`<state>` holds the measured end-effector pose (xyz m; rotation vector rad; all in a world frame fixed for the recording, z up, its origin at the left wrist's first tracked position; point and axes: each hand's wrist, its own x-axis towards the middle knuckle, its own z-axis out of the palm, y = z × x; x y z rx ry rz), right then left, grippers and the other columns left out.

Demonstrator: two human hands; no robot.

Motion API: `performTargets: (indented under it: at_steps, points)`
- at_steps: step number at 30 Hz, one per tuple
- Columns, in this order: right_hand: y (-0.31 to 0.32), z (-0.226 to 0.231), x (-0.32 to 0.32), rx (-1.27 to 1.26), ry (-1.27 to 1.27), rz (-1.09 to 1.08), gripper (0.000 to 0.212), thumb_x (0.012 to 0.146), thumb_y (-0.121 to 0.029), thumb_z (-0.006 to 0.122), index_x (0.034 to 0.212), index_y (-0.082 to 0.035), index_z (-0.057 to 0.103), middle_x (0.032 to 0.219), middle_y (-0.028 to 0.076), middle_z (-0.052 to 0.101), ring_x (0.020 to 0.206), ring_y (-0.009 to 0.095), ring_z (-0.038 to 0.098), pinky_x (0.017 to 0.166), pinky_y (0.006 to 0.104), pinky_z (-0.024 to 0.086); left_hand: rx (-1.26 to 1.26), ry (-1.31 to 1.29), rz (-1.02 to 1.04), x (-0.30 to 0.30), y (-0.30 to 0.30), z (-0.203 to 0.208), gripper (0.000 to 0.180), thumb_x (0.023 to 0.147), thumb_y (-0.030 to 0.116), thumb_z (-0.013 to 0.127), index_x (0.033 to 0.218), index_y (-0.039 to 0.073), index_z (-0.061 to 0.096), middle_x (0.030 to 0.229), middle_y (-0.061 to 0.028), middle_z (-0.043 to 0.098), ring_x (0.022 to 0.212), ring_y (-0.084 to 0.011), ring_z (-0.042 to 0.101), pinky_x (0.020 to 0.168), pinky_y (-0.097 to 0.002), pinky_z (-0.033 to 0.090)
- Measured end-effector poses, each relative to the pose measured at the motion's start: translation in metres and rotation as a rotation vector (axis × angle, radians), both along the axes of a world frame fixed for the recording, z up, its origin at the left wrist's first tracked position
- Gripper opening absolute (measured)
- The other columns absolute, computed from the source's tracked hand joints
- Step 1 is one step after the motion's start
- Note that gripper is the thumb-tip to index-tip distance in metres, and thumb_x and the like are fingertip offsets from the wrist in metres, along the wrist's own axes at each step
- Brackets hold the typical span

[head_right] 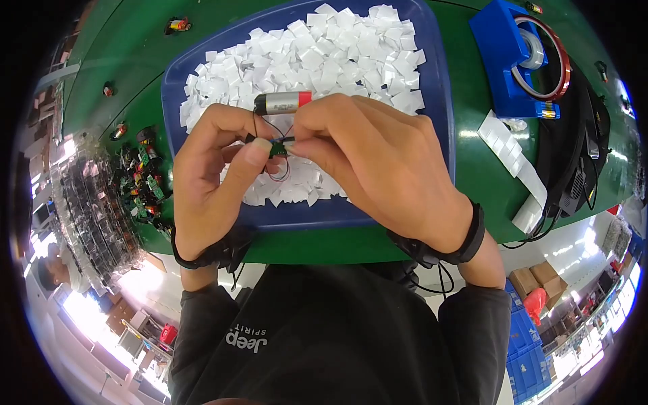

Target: The person assembles electronic components by picking up a circuit board and a battery, wrapping a white adhesive strip around them, and placing the finished assembly on the table.

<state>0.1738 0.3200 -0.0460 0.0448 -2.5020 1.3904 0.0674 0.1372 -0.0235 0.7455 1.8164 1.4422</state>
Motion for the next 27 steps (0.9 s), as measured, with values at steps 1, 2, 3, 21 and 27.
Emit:
performTargets:
  at_steps: [1, 2, 3, 21, 27]
  points:
    - [0.001, 0.0, 0.0, 0.026, 0.01, 0.012, 0.025, 0.08, 0.003, 0.073, 0.1, 0.0, 0.057, 0.084, 0.009, 0.064, 0.07, 0.019, 0.065, 0.064, 0.0277, 0.054, -0.015, -0.01, 0.018, 0.001, 0.0, 0.0, 0.014, 0.095, 0.007, 0.058, 0.105, -0.002, 0.055, 0.097, -0.0092, 0.062, 0.079, -0.0143, 0.061, 0.074, -0.0294, 0.052]
    - [0.001, 0.0, 0.0, 0.053, 0.019, 0.024, 0.025, 0.08, 0.003, 0.073, 0.099, 0.0, 0.057, 0.083, 0.009, 0.063, 0.07, 0.019, 0.063, 0.065, 0.0281, 0.053, -0.014, -0.01, 0.018, 0.001, 0.0, -0.001, 0.014, 0.095, 0.007, 0.058, 0.105, -0.002, 0.055, 0.097, -0.0092, 0.062, 0.079, -0.0143, 0.061, 0.074, -0.0294, 0.052]
    - [0.001, 0.001, 0.0, 0.053, 0.019, 0.024, 0.025, 0.08, 0.003, 0.073, 0.099, 0.0, 0.057, 0.083, 0.009, 0.063, 0.07, 0.019, 0.063, 0.065, 0.0281, 0.053, -0.004, -0.014, 0.045, 0.001, -0.001, -0.003, 0.013, 0.093, 0.008, 0.061, 0.103, -0.001, 0.057, 0.094, -0.0069, 0.062, 0.078, -0.0121, 0.06, 0.072, -0.0276, 0.051]
    - [0.001, 0.017, -0.003, -0.252, -0.036, -0.08, 0.032, 0.079, 0.0, 0.073, 0.109, 0.001, 0.063, 0.1, 0.01, 0.065, 0.089, 0.018, 0.062, 0.076, 0.029, 0.05, 0.067, 0.265, -0.016, -0.001, 0.002, 0.0, 0.011, 0.089, 0.001, 0.063, 0.098, -0.001, 0.059, 0.084, -0.0067, 0.065, 0.07, -0.0106, 0.061, 0.066, -0.0244, 0.05]
    - [0.001, 0.01, 0.001, -0.226, 0.015, 0.005, 0.031, 0.073, 0.0, 0.078, 0.101, 0.0, 0.066, 0.103, 0.01, 0.066, 0.09, 0.02, 0.062, 0.079, 0.0304, 0.049, -0.04, 0.083, 0.024, 0.006, 0.0, 0.004, 0.009, 0.086, -0.001, 0.057, 0.096, 0.0, 0.056, 0.084, -0.008, 0.064, 0.07, -0.0139, 0.061, 0.068, -0.0271, 0.049]
